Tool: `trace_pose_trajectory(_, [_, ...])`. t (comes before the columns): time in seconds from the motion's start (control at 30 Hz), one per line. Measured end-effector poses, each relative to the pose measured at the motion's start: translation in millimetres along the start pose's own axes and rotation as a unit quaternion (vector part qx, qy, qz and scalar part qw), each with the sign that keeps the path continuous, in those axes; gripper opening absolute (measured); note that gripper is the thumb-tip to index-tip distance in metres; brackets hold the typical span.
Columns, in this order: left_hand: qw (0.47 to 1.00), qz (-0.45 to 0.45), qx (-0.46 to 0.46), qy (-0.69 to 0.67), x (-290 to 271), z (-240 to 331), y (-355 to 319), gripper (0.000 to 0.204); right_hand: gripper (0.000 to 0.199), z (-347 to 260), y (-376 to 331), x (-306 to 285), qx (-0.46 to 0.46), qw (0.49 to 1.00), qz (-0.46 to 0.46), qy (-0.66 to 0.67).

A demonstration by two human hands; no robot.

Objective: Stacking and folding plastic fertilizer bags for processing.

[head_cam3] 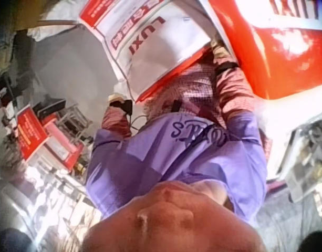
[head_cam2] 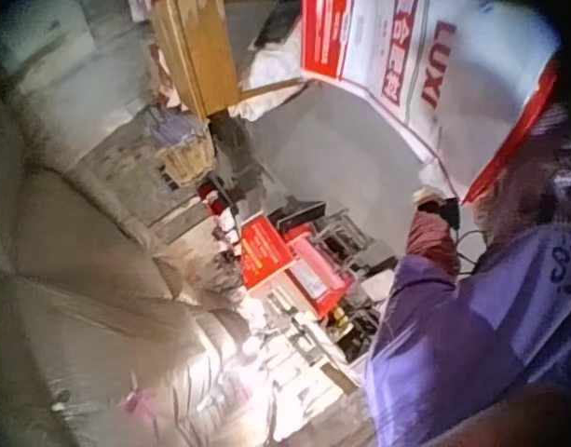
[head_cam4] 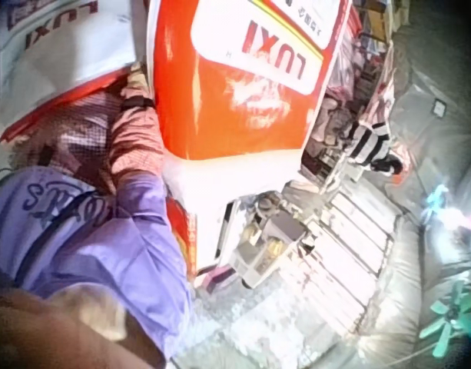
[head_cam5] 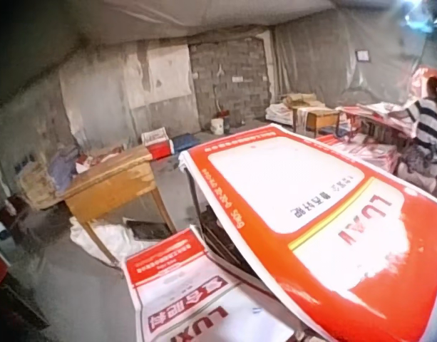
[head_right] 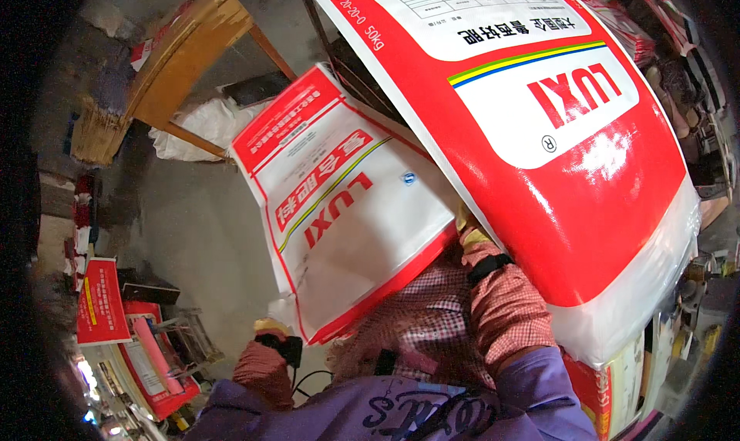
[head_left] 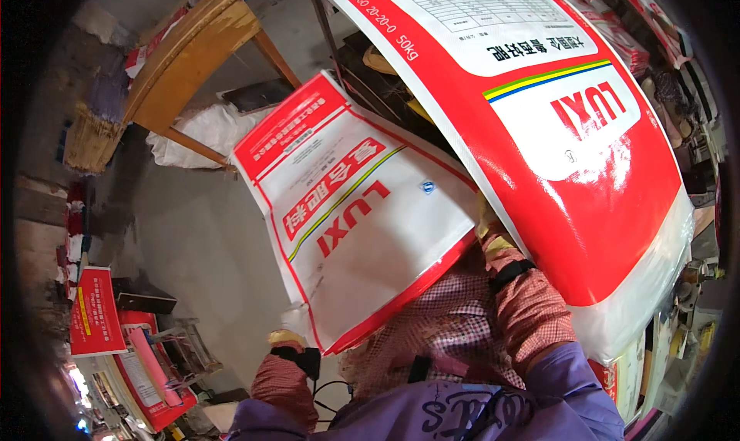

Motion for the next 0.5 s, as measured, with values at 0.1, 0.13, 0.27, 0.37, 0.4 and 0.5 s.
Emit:
trace_pose_trajectory(0.1, [0.996, 0.044, -0.040, -0.072, -15, 33, 14, 0.021, 0.047, 18, -3, -5, 0.050, 0.998, -0.030, 0.003])
trace_pose_trajectory(0.13, [0.988, 0.046, -0.107, -0.099, -25, 46, 11, 0.023, 0.048, 24, -9, -5, 0.066, 0.997, -0.039, 0.005])
trace_pose_trajectory(0.27, [0.986, 0.002, -0.105, -0.127, -8, 43, 9, 0.025, 0.049, 9, -14, -7, 0.124, 0.990, -0.070, 0.020])
trace_pose_trajectory(0.37, [0.983, 0.002, -0.089, -0.160, 28, 3, 18, 0.036, 0.050, -35, -30, 6, 0.172, 0.980, -0.091, 0.033])
trace_pose_trajectory(0.4, [0.996, 0.008, -0.080, -0.028, 29, 8, 21, 0.023, 0.050, -32, -39, 8, 0.194, 0.976, -0.095, 0.037])
trace_pose_trajectory(0.5, [0.999, 0.047, -0.004, -0.016, 7, 31, 36, 0.017, 0.051, 11, -92, 0, 0.278, 0.954, -0.097, 0.052])
Point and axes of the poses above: each hand's wrist, its own y-axis towards the middle knuckle, its own x-axis out of the palm, z = x × y, the point moved 5 cm from there along y, towards the middle knuckle, and after that the axes turned 9 degrees about -y, right-handed, at the moved point
